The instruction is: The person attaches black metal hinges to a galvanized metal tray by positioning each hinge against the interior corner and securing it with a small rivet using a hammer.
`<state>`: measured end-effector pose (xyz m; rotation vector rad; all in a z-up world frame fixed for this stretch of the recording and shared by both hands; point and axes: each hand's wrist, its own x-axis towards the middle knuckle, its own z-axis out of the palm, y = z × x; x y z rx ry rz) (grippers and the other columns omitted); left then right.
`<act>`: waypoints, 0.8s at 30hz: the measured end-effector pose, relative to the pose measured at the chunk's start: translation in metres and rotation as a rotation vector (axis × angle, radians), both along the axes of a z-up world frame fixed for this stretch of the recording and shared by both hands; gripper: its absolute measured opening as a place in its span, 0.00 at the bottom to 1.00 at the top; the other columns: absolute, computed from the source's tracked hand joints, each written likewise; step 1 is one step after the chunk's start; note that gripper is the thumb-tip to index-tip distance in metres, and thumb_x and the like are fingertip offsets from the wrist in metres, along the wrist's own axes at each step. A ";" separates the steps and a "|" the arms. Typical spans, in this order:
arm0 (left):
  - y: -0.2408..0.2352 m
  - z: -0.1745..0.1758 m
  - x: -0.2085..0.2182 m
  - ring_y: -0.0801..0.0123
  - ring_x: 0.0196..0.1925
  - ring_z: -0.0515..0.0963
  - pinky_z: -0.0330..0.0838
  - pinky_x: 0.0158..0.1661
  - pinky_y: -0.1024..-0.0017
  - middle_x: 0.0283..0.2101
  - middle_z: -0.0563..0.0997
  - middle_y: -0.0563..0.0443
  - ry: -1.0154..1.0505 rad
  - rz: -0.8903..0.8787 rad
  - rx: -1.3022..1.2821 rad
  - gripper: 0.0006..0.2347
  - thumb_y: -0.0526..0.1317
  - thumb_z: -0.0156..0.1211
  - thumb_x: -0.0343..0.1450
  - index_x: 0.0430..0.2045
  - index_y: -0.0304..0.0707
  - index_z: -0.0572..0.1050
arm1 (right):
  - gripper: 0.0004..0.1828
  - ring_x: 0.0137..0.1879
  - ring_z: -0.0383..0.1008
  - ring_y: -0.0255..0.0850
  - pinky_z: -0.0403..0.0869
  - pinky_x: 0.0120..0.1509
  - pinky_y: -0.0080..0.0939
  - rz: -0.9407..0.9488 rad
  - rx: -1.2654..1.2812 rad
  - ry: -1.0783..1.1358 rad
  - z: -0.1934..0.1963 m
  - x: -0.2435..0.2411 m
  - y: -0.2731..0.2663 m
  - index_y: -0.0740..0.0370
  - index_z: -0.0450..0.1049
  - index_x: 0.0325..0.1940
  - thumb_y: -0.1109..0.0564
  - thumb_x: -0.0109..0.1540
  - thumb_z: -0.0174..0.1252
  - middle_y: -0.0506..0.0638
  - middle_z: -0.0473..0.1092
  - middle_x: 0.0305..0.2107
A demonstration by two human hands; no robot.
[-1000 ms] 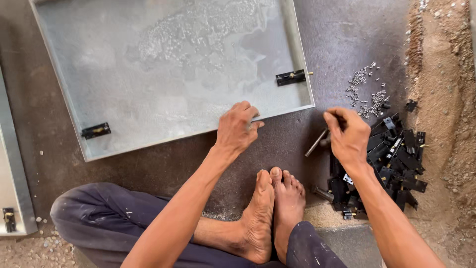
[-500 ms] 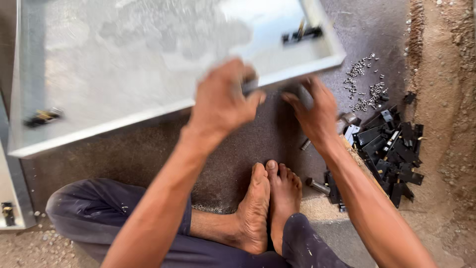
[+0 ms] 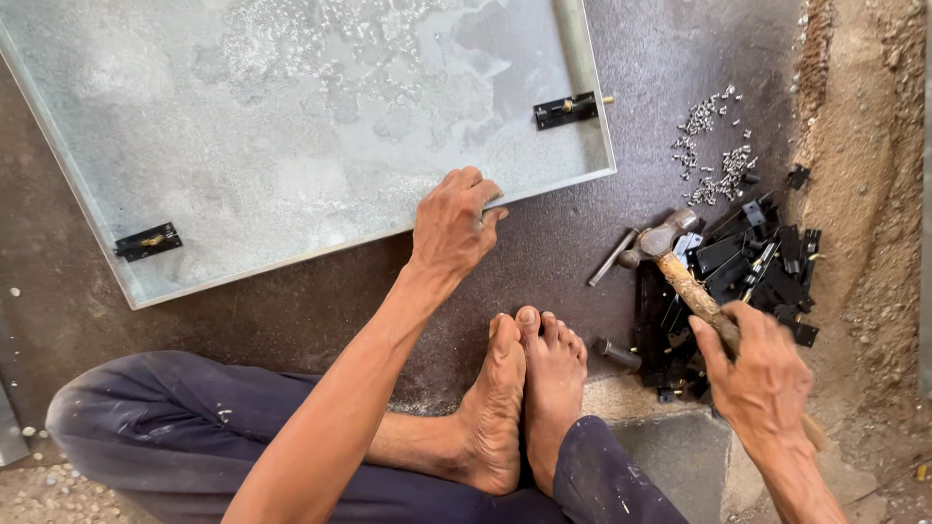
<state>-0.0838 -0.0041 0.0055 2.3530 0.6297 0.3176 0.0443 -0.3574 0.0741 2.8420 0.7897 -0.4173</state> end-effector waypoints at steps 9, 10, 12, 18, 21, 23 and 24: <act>0.003 -0.003 -0.003 0.64 0.36 0.77 0.74 0.36 0.67 0.31 0.78 0.52 0.059 -0.047 0.029 0.06 0.36 0.71 0.66 0.30 0.36 0.81 | 0.21 0.21 0.68 0.32 0.69 0.20 0.34 -0.257 0.689 0.503 0.014 -0.010 0.055 0.64 0.71 0.52 0.43 0.67 0.50 0.47 0.70 0.22; 0.005 -0.001 -0.003 0.64 0.36 0.76 0.74 0.36 0.67 0.31 0.78 0.51 0.059 -0.052 0.034 0.06 0.36 0.71 0.66 0.31 0.35 0.81 | 0.20 0.20 0.67 0.32 0.68 0.19 0.34 -0.223 0.681 0.530 0.001 -0.015 0.062 0.62 0.73 0.49 0.44 0.69 0.47 0.46 0.70 0.20; 0.003 0.001 -0.001 0.63 0.37 0.77 0.75 0.37 0.67 0.32 0.79 0.51 0.007 -0.044 0.052 0.06 0.36 0.71 0.65 0.30 0.35 0.81 | 0.19 0.24 0.63 0.29 0.64 0.25 0.34 -0.253 0.888 0.590 -0.016 -0.021 0.071 0.66 0.73 0.41 0.45 0.70 0.52 0.44 0.65 0.20; 0.002 -0.014 -0.001 0.65 0.37 0.77 0.76 0.38 0.68 0.33 0.80 0.52 0.025 -0.035 0.021 0.06 0.36 0.71 0.66 0.31 0.35 0.81 | 0.25 0.19 0.61 0.32 0.61 0.22 0.36 -0.254 0.868 0.576 -0.031 -0.037 0.093 0.67 0.68 0.33 0.43 0.72 0.44 0.45 0.63 0.15; 0.003 -0.012 -0.003 0.65 0.37 0.77 0.76 0.38 0.67 0.33 0.80 0.50 0.038 -0.040 0.038 0.06 0.36 0.71 0.66 0.31 0.34 0.81 | 0.24 0.18 0.62 0.31 0.61 0.20 0.34 -0.117 0.767 0.469 -0.037 -0.032 0.105 0.65 0.68 0.35 0.44 0.71 0.38 0.44 0.63 0.15; 0.002 -0.007 -0.002 0.64 0.38 0.77 0.76 0.38 0.67 0.32 0.79 0.50 0.028 -0.037 0.046 0.06 0.36 0.71 0.65 0.30 0.34 0.81 | 0.25 0.19 0.64 0.31 0.62 0.23 0.33 -0.199 0.735 0.459 -0.033 -0.036 0.105 0.64 0.68 0.32 0.43 0.72 0.40 0.44 0.63 0.14; 0.001 -0.006 0.000 0.64 0.38 0.77 0.76 0.38 0.67 0.32 0.80 0.50 0.016 -0.033 0.047 0.06 0.36 0.71 0.65 0.30 0.35 0.81 | 0.25 0.20 0.64 0.32 0.63 0.24 0.33 -0.238 0.719 0.453 -0.031 -0.038 0.105 0.64 0.68 0.30 0.43 0.72 0.41 0.44 0.62 0.14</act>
